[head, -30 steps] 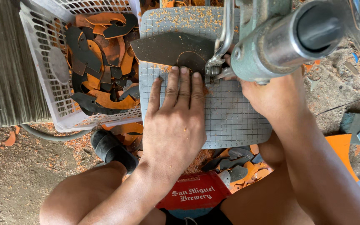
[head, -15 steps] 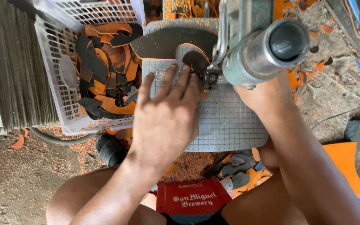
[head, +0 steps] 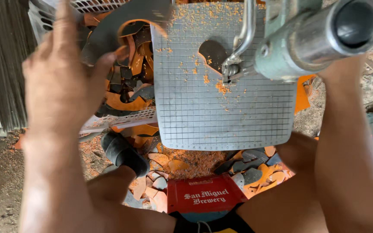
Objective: The person uses a vertical cutting machine to trim orange and black rubber sole pieces. They guide each piece under the blade, cut along the edges, and place the finished pieces into a white plastic basket.
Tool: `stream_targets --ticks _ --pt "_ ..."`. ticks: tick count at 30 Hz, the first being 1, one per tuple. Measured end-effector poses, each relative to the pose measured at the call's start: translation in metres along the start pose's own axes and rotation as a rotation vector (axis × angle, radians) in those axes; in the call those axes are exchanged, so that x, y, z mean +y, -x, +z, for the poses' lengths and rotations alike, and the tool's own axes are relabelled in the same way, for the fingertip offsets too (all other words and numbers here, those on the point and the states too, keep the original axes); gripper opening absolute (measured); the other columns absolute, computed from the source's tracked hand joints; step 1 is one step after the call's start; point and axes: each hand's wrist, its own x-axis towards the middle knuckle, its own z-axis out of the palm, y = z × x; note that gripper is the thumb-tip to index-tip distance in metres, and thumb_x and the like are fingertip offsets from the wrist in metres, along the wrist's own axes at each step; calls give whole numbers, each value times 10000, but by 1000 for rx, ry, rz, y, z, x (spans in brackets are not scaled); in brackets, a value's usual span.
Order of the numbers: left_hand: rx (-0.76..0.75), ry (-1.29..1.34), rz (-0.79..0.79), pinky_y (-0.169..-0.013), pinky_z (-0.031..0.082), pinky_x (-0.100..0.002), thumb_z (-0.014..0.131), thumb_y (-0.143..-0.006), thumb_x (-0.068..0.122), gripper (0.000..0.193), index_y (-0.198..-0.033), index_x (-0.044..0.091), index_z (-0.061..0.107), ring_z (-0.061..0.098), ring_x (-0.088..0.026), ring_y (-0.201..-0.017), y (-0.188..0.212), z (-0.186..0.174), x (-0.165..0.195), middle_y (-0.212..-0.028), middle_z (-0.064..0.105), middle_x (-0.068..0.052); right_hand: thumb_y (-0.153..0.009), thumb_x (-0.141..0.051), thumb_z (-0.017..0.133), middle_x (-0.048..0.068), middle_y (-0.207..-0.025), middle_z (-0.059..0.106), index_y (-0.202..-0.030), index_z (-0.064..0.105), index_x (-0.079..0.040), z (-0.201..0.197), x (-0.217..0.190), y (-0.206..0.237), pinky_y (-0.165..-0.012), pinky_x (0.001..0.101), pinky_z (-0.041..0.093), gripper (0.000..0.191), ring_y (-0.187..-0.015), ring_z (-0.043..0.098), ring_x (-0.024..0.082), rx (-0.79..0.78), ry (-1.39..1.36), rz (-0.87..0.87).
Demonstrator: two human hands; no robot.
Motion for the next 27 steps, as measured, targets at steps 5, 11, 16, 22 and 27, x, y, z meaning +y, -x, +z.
stream_targets --ticks 5,11,16,22,27 --pt "-129 -75 -138 -933 522 -541 797 -940 282 689 -1433 -109 517 652 -485 -1131 36 -37 -21 -1285 632 -352 -929 -88 712 153 -1178 673 -1178 666 -62 67 -28 103 -931 498 518 255 -1125 632 346 -266 8 -6" --pt "-495 -183 -63 -1077 414 -565 598 -946 501 742 -1457 -27 493 584 -391 -1281 68 -38 -18 -1372 587 -266 -943 -101 695 153 -1221 663 -1218 655 -77 138 -142 236 -957 504 511 279 -1168 617 346 -588 46 -208" --pt "-732 -132 -169 -1080 374 -525 531 -914 531 750 -1465 26 468 527 -384 -1325 74 -32 -16 -1454 539 -221 -956 -112 680 153 -1258 655 -1251 647 -90 188 -220 261 -978 508 504 298 -1204 605 345 -611 126 -390" --pt "-632 -133 -131 -1049 375 -517 579 -933 534 728 -1434 13 489 502 -412 -1286 80 -38 -33 -1415 517 -279 -958 -139 661 172 -1187 683 -1263 649 -68 195 -220 264 -933 493 513 314 -1119 639 355 -652 235 -724" --pt "-567 -116 -109 -1066 377 -512 592 -924 532 743 -1432 -2 495 497 -409 -1311 83 -45 -24 -1424 511 -281 -989 -104 614 151 -1053 697 -1142 653 -48 134 -180 272 -965 475 528 167 -1035 665 311 -883 371 -1057"
